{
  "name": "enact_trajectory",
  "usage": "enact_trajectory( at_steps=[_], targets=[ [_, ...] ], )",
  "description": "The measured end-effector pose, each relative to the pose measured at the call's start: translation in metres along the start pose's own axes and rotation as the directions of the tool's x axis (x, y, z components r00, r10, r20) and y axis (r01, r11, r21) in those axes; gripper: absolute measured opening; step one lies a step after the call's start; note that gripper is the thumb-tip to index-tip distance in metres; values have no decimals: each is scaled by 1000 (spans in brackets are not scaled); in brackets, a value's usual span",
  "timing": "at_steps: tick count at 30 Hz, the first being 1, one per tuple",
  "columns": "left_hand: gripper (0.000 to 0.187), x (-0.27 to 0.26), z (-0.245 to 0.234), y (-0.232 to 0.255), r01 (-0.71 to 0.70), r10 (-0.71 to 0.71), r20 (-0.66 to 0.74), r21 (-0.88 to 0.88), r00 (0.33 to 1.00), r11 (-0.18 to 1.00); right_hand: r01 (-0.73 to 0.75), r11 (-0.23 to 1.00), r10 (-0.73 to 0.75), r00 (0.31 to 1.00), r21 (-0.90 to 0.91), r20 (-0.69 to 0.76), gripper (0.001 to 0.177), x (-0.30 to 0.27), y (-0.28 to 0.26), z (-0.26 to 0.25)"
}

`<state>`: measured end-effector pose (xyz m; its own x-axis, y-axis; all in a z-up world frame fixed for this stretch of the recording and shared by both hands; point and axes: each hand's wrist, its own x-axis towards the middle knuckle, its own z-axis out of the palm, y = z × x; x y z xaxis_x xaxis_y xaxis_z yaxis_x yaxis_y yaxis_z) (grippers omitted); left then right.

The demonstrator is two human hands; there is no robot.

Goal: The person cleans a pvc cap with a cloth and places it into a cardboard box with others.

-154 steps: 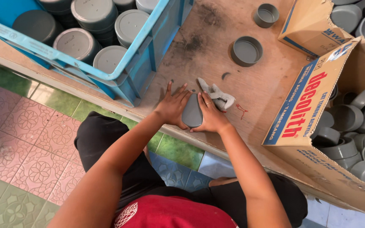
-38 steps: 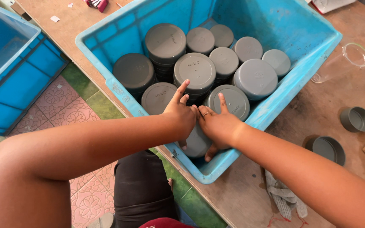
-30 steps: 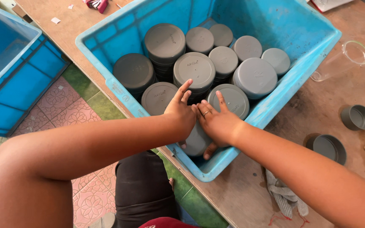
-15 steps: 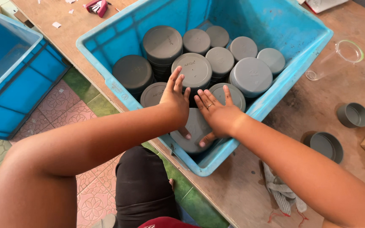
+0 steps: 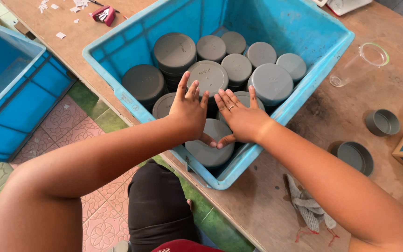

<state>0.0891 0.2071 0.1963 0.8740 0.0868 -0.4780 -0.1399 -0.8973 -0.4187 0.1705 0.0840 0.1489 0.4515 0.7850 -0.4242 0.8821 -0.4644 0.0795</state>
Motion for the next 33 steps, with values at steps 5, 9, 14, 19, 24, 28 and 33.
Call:
enact_trajectory(
  at_steps=[5,9,14,19,24,28,33],
  targets=[
    [116,-3,-4,-1,25,-28,-52,-55,998,998,-18,1000,18,999,-1,-28,119,-7,6,-7],
    [115,-11,-11,1,31,-42,-137,-85,990,996,-34,999,35,997,24,-65,117,-19,9,-15],
    [113,-14,-18,7,12,-48,-263,-135,964,991,-60,998,61,989,9,-132,115,-41,19,-23],
    [113,-14,-25,21,-26,-45,-376,-181,925,983,-97,995,102,979,38,-178,117,-74,31,-22],
    [127,-14,-28,51,-68,-28,-556,-152,831,986,-111,993,116,964,37,-240,109,-122,34,-16],
    [126,-27,-36,83,-137,16,-594,-159,805,978,-149,987,160,948,63,-275,109,-160,37,8],
    [127,-29,-24,137,-236,64,-761,-119,646,964,-205,975,219,941,82,-258,110,-209,34,40]
  ],
)
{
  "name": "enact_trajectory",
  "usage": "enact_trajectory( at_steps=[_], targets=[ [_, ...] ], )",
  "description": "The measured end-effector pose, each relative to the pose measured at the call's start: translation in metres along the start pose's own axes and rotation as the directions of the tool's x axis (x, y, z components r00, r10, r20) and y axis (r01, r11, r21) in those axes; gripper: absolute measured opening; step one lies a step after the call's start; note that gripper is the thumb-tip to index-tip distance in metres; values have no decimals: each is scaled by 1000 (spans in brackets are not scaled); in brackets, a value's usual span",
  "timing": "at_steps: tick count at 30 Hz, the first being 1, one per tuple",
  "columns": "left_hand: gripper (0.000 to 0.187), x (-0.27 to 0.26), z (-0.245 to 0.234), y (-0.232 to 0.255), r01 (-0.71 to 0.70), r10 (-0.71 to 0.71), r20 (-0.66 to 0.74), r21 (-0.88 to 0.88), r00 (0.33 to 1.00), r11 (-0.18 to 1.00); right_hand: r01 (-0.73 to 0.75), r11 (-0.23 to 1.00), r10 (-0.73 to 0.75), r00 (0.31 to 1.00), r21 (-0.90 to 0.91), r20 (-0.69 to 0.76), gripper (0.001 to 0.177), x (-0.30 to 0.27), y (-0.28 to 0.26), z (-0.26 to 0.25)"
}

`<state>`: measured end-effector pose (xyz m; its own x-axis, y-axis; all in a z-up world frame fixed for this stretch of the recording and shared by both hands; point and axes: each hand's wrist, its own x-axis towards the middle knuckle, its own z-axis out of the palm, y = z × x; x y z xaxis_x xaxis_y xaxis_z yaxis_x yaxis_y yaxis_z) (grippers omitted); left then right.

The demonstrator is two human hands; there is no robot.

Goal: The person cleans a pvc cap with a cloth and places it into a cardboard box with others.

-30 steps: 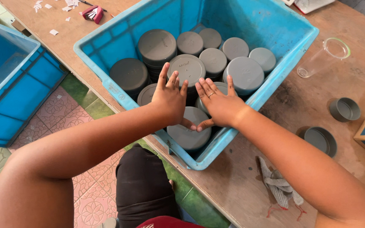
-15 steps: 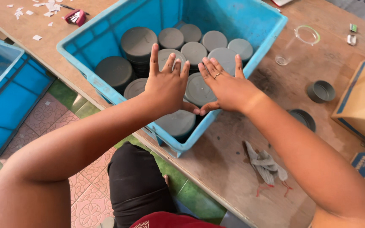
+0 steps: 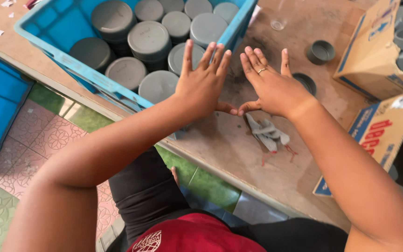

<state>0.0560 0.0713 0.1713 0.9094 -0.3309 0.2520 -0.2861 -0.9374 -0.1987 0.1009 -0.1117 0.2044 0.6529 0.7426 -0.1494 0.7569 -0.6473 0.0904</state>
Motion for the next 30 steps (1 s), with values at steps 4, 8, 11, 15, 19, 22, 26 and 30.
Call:
enact_trajectory(
  at_steps=[4,8,11,15,19,22,26,30],
  targets=[
    [128,-5,2,46,-47,45,-40,-58,998,997,-32,999,33,999,38,-24,114,-38,13,39],
    [118,-8,-14,88,-78,133,250,-220,959,972,-155,975,151,988,162,35,123,-82,17,67],
    [119,-10,-6,119,-147,202,236,-230,951,962,-203,953,199,979,226,43,121,-114,20,88],
    [119,-10,7,157,-225,283,197,-271,939,936,-278,907,268,960,317,77,127,-155,24,108],
    [123,-6,6,193,-299,359,165,-305,919,904,-297,914,303,953,275,20,127,-196,32,124],
    [126,2,-8,217,-371,425,126,-310,896,875,-331,905,347,938,268,-13,128,-226,35,116],
    [129,21,-30,247,-460,503,48,-340,863,820,-366,888,399,914,280,-72,131,-265,51,105],
    [127,47,-48,281,-525,562,1,-355,827,773,-451,823,493,869,344,-41,125,-304,70,84]
  ],
)
